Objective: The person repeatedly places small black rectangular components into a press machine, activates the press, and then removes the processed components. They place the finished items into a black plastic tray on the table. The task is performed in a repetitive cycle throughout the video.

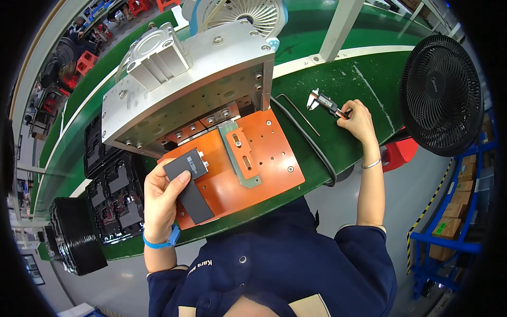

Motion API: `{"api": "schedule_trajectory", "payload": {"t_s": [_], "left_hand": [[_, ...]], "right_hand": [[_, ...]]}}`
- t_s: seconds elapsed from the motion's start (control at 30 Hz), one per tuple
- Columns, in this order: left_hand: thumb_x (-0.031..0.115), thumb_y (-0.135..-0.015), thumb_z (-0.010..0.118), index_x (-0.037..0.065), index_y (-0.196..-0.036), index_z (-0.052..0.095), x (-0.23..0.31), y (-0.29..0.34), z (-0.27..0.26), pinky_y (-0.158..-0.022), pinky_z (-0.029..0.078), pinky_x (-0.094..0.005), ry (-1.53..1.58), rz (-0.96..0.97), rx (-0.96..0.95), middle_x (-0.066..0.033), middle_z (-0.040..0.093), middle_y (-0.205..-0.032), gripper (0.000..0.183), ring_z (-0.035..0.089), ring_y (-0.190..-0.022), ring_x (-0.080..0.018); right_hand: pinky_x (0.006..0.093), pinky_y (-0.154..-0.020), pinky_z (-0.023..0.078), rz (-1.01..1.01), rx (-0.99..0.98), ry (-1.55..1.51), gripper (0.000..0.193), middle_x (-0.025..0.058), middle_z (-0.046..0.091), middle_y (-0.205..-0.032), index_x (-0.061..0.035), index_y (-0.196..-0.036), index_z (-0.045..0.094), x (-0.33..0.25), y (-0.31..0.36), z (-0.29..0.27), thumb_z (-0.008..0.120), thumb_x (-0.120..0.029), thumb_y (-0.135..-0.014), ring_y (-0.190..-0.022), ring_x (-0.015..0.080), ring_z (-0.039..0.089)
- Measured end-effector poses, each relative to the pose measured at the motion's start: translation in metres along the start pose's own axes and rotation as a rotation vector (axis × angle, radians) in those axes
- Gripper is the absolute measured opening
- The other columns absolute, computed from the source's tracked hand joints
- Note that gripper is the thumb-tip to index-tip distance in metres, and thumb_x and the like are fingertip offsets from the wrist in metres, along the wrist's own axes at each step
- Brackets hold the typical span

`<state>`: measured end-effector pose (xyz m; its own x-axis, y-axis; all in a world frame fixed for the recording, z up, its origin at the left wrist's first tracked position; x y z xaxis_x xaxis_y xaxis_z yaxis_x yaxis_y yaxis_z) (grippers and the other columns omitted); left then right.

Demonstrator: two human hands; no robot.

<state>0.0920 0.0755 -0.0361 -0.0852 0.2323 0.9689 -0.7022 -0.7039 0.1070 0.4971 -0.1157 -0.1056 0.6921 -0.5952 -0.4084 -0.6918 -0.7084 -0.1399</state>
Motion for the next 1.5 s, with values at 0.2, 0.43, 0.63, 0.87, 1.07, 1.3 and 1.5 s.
{"api": "schedule_trajectory", "payload": {"t_s": [0.2,0.43,0.63,0.87,1.07,1.3,1.5], "left_hand": [[0.007,-0.091,0.064,-0.003,-0.106,0.063,-0.003,0.003,0.001,-0.069,0.055,-0.0253,0.023,-0.082,-0.036,-0.0089,0.071,-0.092,0.018,0.067,-0.077,-0.0113],[0.006,-0.090,0.064,-0.004,-0.104,0.066,-0.004,0.003,0.009,-0.066,0.056,-0.0250,-0.037,-0.144,-0.047,-0.0109,0.072,-0.091,0.018,0.068,-0.074,-0.0124],[0.006,-0.089,0.066,-0.004,-0.102,0.067,-0.006,0.005,0.004,-0.063,0.055,-0.0236,-0.058,-0.169,-0.024,-0.0099,0.072,-0.088,0.017,0.068,-0.070,-0.0117],[0.009,-0.088,0.069,-0.003,-0.102,0.067,-0.005,0.005,0.004,-0.060,0.054,-0.0226,-0.052,-0.140,-0.041,-0.0083,0.072,-0.085,0.019,0.068,-0.068,-0.0107],[0.010,-0.088,0.068,-0.002,-0.102,0.068,-0.005,0.004,0.004,-0.057,0.053,-0.0217,-0.046,-0.125,-0.051,-0.0081,0.072,-0.083,0.019,0.068,-0.067,-0.0100],[0.012,-0.089,0.067,-0.001,-0.102,0.069,-0.009,0.002,-0.001,-0.049,0.049,-0.0188,-0.057,-0.146,-0.038,-0.0076,0.072,-0.077,0.018,0.066,-0.064,-0.0072],[0.012,-0.089,0.067,0.000,-0.101,0.069,-0.007,0.002,-0.002,-0.052,0.049,-0.0188,-0.072,-0.136,-0.017,-0.0074,0.072,-0.076,0.017,0.065,-0.062,-0.0066]], "right_hand": [[0.0226,-0.059,0.042,0.069,0.226,-0.353,0.035,0.0040,0.058,-0.074,-0.0028,-0.101,0.061,0.024,0.024,-0.027,0.063,-0.001,-0.066,-0.060,0.0085,0.050],[0.0178,-0.060,0.041,-0.329,0.271,-0.612,0.056,0.0020,0.060,-0.083,-0.0044,-0.122,0.064,-0.134,0.071,-0.089,0.078,-0.001,-0.068,-0.068,0.0063,0.052],[0.0249,-0.054,0.046,-0.735,0.171,-0.569,0.049,0.0039,0.063,-0.075,-0.0085,-0.110,0.073,-0.239,0.083,-0.082,0.084,-0.011,-0.063,-0.064,0.0128,0.058],[0.0253,-0.053,0.046,-0.769,0.113,-0.553,0.049,0.0027,0.061,-0.072,-0.0134,-0.109,0.074,-0.253,0.081,-0.072,0.085,-0.015,-0.061,-0.060,0.0140,0.057],[0.0258,-0.053,0.047,-0.784,0.111,-0.570,0.049,0.0027,0.062,-0.073,-0.0141,-0.109,0.075,-0.256,0.081,-0.069,0.085,-0.014,-0.061,-0.060,0.0142,0.057],[0.0263,-0.053,0.047,-0.790,0.122,-0.571,0.049,0.0026,0.062,-0.073,-0.0133,-0.108,0.075,-0.261,0.081,-0.068,0.085,-0.014,-0.061,-0.059,0.0142,0.056],[0.0246,-0.052,0.042,-0.833,0.141,-0.541,0.053,0.0032,0.062,-0.073,-0.0082,-0.106,0.074,-0.262,0.083,-0.068,0.087,-0.016,-0.056,-0.063,0.0128,0.058]]}}
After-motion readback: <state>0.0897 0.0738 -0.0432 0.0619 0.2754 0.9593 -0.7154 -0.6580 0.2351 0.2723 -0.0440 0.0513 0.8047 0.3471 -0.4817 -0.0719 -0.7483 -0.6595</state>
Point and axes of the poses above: each hand's wrist, its own y-axis away from the middle knuckle, its own z-axis out of the palm, x = y × z, the point moved 10 cm from there along -y, towards the middle knuckle
